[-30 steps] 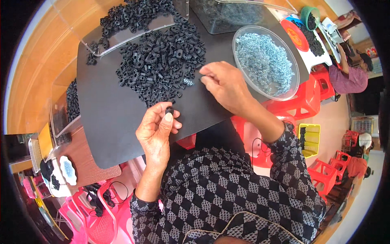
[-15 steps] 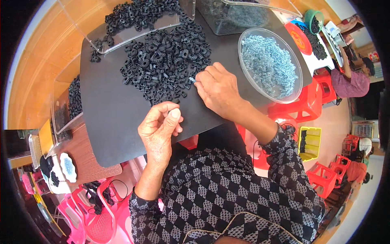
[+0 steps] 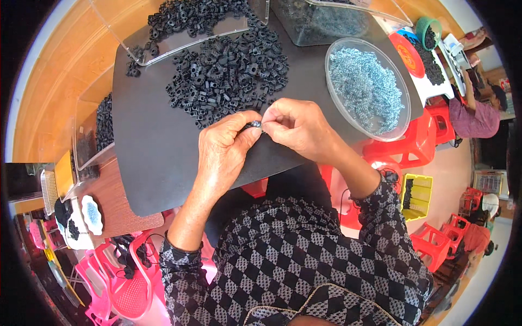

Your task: Assembling small black plastic parts by inserting tiny metal pins into them.

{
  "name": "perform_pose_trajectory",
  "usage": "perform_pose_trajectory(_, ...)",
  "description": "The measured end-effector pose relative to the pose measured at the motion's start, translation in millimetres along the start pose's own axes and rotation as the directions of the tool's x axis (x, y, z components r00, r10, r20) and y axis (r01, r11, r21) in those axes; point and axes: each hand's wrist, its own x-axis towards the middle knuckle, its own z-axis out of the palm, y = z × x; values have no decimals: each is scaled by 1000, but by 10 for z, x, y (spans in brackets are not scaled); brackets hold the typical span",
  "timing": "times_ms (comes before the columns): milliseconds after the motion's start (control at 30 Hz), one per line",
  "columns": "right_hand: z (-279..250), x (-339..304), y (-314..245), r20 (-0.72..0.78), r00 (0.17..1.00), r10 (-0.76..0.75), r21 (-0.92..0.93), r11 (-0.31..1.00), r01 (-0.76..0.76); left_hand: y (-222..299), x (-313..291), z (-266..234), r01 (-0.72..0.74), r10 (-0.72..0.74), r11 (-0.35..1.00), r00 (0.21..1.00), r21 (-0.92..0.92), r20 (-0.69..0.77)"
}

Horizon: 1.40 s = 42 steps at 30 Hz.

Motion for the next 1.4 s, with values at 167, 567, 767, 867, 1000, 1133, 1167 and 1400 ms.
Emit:
perform_pose_trajectory(167,25,-12,5,-12,994,111,170,980,-107,41,-29,53,33,-34,999,997,-22,-65)
perform_pose_trajectory(567,122,-18,-41,-59,976,209,147,969,-198,46,-43,99,103,-92,990,989,101,-114)
perform_pose_trajectory(767,107,-37,-60,-73,977,201,96,976,-194,-6,-74,118,-8,41,979,987,205,-157)
perform_pose_trajectory(867,99,-15,-29,-76,987,139,33,990,-137,-22,-114,91,34,-32,999,982,8,-186)
perform_pose_trajectory(1000,60,19,48,-180,983,34,-208,975,-72,56,-112,39,188,-211,966,970,-175,-123)
perform_pose_trajectory(1133,97,43,196,-174,966,-190,-500,862,80,12,-114,21,259,-296,918,952,-300,-81)
perform_pose_trajectory(1167,98,31,177,-193,953,-232,-472,874,117,9,-107,33,253,-296,915,950,-316,-96)
perform_pose_trajectory(1400,95,-25,6,62,990,126,247,959,-138,35,-98,84,198,-268,891,956,-408,-122)
